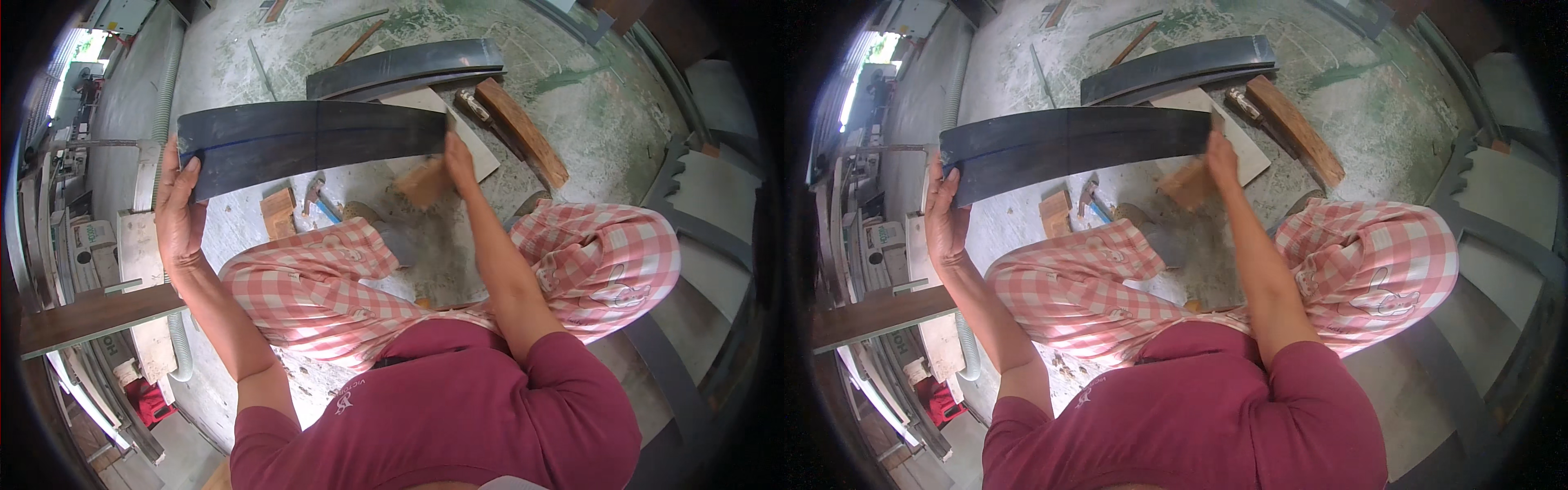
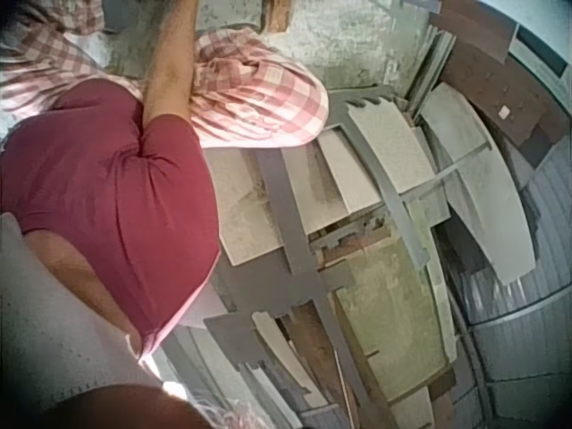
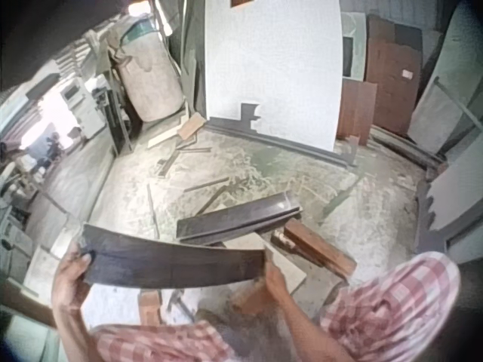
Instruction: The recorder is sanding a dark grey wooden or composite furniture component using sandpaper.
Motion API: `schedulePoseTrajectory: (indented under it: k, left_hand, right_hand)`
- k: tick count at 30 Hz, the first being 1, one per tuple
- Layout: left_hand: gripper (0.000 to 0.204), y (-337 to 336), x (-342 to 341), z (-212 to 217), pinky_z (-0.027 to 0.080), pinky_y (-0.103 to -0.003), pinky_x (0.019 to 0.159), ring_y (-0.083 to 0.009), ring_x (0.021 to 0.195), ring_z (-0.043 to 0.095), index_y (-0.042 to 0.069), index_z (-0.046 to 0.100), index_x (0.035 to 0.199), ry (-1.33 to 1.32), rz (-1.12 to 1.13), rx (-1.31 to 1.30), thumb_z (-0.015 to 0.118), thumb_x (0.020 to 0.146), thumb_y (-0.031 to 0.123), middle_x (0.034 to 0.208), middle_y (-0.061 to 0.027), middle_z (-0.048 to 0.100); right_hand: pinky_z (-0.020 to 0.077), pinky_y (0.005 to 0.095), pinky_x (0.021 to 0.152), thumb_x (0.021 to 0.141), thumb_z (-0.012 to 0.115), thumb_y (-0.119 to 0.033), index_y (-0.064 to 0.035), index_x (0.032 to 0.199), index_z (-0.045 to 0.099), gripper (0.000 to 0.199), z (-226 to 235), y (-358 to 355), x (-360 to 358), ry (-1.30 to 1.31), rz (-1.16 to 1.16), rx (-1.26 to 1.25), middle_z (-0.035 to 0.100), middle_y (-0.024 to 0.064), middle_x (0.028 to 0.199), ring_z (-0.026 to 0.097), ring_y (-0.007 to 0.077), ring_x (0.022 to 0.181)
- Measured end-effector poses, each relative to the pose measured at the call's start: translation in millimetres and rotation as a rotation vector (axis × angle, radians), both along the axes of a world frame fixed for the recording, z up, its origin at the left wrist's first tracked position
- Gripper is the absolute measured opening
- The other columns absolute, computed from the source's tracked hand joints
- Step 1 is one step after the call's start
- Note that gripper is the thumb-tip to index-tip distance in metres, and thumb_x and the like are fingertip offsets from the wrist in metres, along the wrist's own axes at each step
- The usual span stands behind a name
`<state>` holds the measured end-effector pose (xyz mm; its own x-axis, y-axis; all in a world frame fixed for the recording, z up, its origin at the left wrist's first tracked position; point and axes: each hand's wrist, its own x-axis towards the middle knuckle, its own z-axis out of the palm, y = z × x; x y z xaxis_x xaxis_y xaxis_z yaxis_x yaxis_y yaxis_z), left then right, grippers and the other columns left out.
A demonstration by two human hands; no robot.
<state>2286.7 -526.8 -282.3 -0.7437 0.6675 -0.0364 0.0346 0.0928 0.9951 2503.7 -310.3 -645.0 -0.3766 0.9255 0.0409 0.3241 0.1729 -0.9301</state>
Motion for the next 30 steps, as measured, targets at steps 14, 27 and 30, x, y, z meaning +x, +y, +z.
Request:
schedulePoseTrajectory:
  k: [14, 27, 30]
  left_hand:
    - [0.05, 12, 6, 2, 0.04, -0.026, 0.09, -0.0128, 0.104, 0.051, -0.001, 0.036, 0.131, 0.064, 0.081, -0.041, 0.053, 0.087, 0.012, 0.118, -0.0085, 0.051]
    - [0.056, 15, 5, 5, 0.038, -0.028, 0.091, -0.016, 0.105, 0.049, -0.01, 0.027, 0.131, 0.12, 0.22, -0.068, 0.051, 0.086, 0.014, 0.118, -0.0152, 0.049]
    - [0.056, 15, -1, 4, 0.039, -0.029, 0.09, -0.0166, 0.104, 0.05, -0.011, 0.027, 0.131, 0.068, 0.193, -0.063, 0.05, 0.086, 0.013, 0.116, -0.015, 0.05]
  right_hand:
    - [0.0392, 0.0409, 0.088, 0.089, 0.044, -0.023, -0.008, 0.121, 0.05, 0.035, 125, -59, -57, -0.135, 0.176, 0.364, 0.05, 0.016, 0.118, 0.049, 0.0338, 0.102]
    - [0.0406, 0.043, 0.082, 0.083, 0.051, -0.023, -0.0119, 0.117, 0.05, 0.036, 194, -106, -62, 0.035, 0.3, 0.41, 0.048, 0.0141, 0.115, 0.049, 0.0328, 0.097]
    - [0.043, 0.0458, 0.078, 0.083, 0.05, -0.028, -0.0164, 0.117, 0.051, 0.036, 126, -89, -61, -0.15, 0.187, 0.541, 0.05, 0.0141, 0.111, 0.05, 0.0343, 0.092]
